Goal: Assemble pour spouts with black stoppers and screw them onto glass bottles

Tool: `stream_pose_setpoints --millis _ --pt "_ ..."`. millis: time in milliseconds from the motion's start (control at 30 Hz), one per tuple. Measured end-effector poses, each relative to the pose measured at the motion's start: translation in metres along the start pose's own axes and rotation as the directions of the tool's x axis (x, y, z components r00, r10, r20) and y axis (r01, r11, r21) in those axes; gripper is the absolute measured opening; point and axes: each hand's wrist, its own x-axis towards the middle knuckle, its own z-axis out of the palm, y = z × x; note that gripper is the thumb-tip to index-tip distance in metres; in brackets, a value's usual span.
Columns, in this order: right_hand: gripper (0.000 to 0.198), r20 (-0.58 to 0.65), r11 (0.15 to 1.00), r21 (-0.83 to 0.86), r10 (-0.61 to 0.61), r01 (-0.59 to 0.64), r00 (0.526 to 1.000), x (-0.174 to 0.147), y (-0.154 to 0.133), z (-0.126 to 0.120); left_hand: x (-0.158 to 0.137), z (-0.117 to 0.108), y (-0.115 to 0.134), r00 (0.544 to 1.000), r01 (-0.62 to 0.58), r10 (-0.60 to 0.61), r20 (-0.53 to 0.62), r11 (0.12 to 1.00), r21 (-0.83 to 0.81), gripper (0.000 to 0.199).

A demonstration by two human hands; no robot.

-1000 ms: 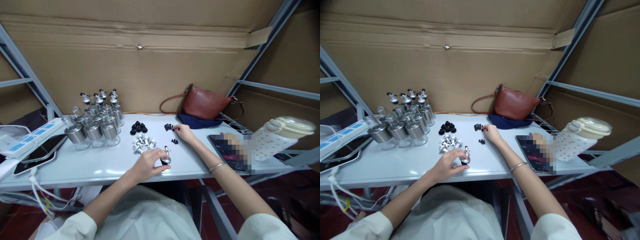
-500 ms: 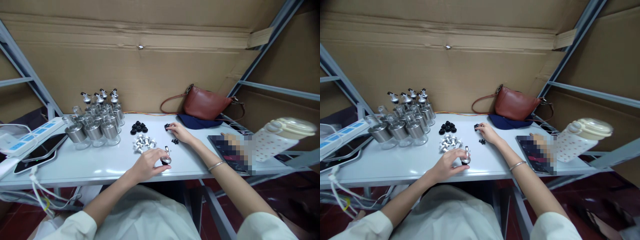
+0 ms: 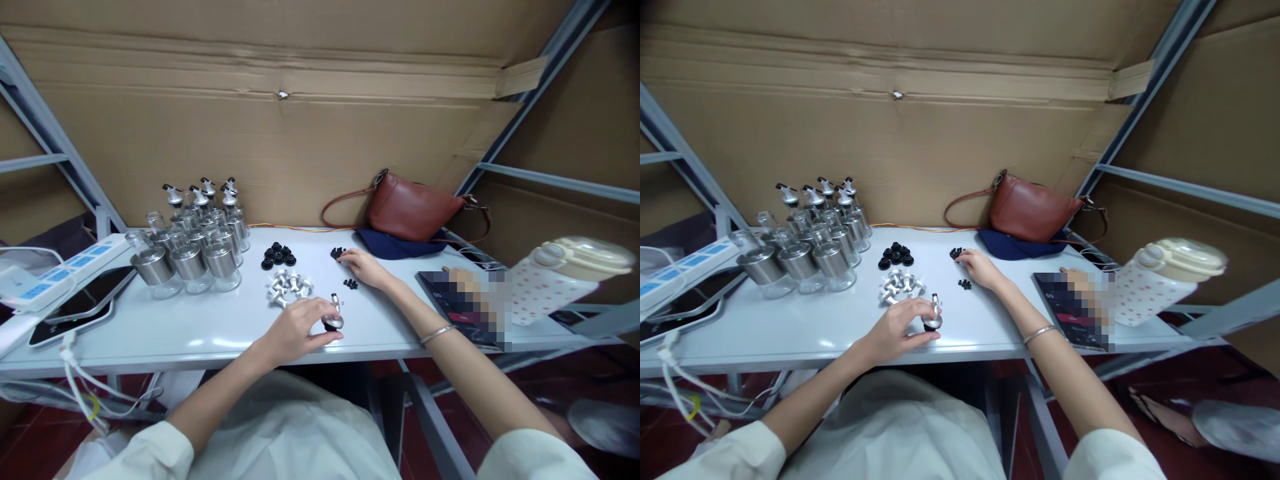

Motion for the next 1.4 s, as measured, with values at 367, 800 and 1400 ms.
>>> stream_pose_setpoints --millis 367,800,1400 --pt "0.034 -0.036 0.998 0.06 -0.004 0.006 0.999 -0.007 -0.009 -0.003 -0.001 0.0 -0.001 1.0 0.002 -0.002 0.004 1.0 0.011 0.021" --pt "0.023 -0.234 0.926 0.377 0.112 -0.016 0.966 -0.07 -0.108 -0.048 -0.002 -0.001 0.001 0.992 0.095 -0.09 0.088 0.994 -0.052 0.015" --pt "0.032 -0.122 0.896 0.438 -0.017 0.069 0.992 -0.097 -0.158 -0.051 0.002 -0.019 0.013 0.838 0.545 -0.235 0.493 0.415 -0.728 0.017"
